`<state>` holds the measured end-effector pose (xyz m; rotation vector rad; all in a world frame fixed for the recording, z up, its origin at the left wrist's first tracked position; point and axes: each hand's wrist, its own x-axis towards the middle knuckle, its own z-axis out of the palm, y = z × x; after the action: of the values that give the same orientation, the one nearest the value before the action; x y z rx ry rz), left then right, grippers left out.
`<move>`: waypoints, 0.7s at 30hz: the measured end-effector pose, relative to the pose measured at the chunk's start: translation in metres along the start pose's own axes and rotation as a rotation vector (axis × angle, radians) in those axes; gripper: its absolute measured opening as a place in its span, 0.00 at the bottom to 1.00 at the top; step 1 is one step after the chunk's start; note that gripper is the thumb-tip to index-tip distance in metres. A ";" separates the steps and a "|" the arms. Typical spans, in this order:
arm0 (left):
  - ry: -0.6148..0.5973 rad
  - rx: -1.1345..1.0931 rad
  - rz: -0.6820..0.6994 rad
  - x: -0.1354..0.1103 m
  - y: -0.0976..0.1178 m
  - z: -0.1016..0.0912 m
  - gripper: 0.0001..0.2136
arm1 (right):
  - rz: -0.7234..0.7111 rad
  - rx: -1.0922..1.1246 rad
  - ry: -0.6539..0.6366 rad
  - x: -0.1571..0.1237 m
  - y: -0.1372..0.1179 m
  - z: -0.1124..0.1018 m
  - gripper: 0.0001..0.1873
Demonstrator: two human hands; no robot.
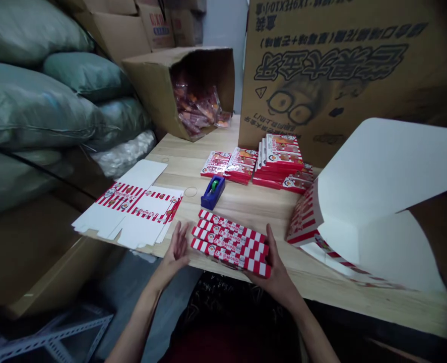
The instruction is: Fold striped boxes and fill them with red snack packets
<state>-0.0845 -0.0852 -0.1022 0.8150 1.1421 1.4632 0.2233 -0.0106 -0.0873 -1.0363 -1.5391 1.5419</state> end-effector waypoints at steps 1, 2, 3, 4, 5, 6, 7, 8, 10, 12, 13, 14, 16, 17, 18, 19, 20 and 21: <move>-0.006 -0.035 0.015 0.007 0.004 0.002 0.51 | -0.001 -0.014 0.005 0.002 0.004 0.002 0.73; -0.004 -0.090 0.011 0.016 0.008 0.007 0.48 | -0.003 -0.025 0.019 0.004 0.007 0.005 0.76; 0.000 -0.153 -0.014 0.026 0.010 0.014 0.46 | -0.006 -0.025 0.036 0.006 0.009 0.008 0.78; 0.004 -0.206 -0.057 0.035 0.011 0.022 0.44 | -0.009 -0.013 0.053 0.009 0.012 0.013 0.79; 0.007 -0.240 -0.105 0.043 0.010 0.030 0.43 | -0.015 0.009 0.073 0.010 0.014 0.018 0.80; 0.016 -0.256 -0.146 0.050 0.008 0.037 0.43 | -0.024 0.036 0.099 0.012 0.016 0.023 0.80; 0.034 -0.260 -0.175 0.055 0.006 0.043 0.43 | -0.037 0.059 0.125 0.014 0.018 0.027 0.79; 0.057 -0.256 -0.195 0.058 0.004 0.046 0.44 | -0.052 0.072 0.150 0.015 0.020 0.030 0.78; 0.106 -0.243 -0.214 0.062 0.002 0.049 0.46 | -0.077 0.070 0.195 0.021 0.022 0.032 0.76; 0.139 -0.232 -0.234 0.066 0.003 0.049 0.45 | -0.084 0.058 0.207 0.030 0.021 0.028 0.74; 0.140 -0.229 -0.248 0.069 0.004 0.050 0.45 | -0.079 0.062 0.205 0.036 0.020 0.025 0.74; 0.132 -0.230 -0.261 0.073 0.006 0.052 0.45 | -0.069 0.076 0.201 0.042 0.018 0.021 0.73; 0.108 -0.239 -0.267 0.080 0.007 0.057 0.46 | -0.056 0.121 0.200 0.054 0.014 0.014 0.72; 0.098 -0.243 -0.256 0.082 0.006 0.060 0.46 | -0.057 0.137 0.204 0.059 0.013 0.011 0.72; 0.092 -0.243 -0.242 0.084 0.005 0.063 0.46 | -0.064 0.141 0.208 0.063 0.012 0.009 0.72; 0.088 -0.237 -0.231 0.085 0.004 0.065 0.46 | -0.077 0.126 0.207 0.064 0.011 0.007 0.72; 0.084 -0.226 -0.225 0.085 0.003 0.065 0.46 | -0.096 0.095 0.204 0.065 0.012 0.006 0.71; 0.079 -0.210 -0.219 0.084 0.003 0.064 0.45 | -0.115 0.057 0.195 0.064 0.013 0.006 0.71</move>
<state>-0.0436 0.0113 -0.0868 0.4756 1.0778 1.4127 0.1919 0.0440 -0.1041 -1.0160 -1.3877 1.3564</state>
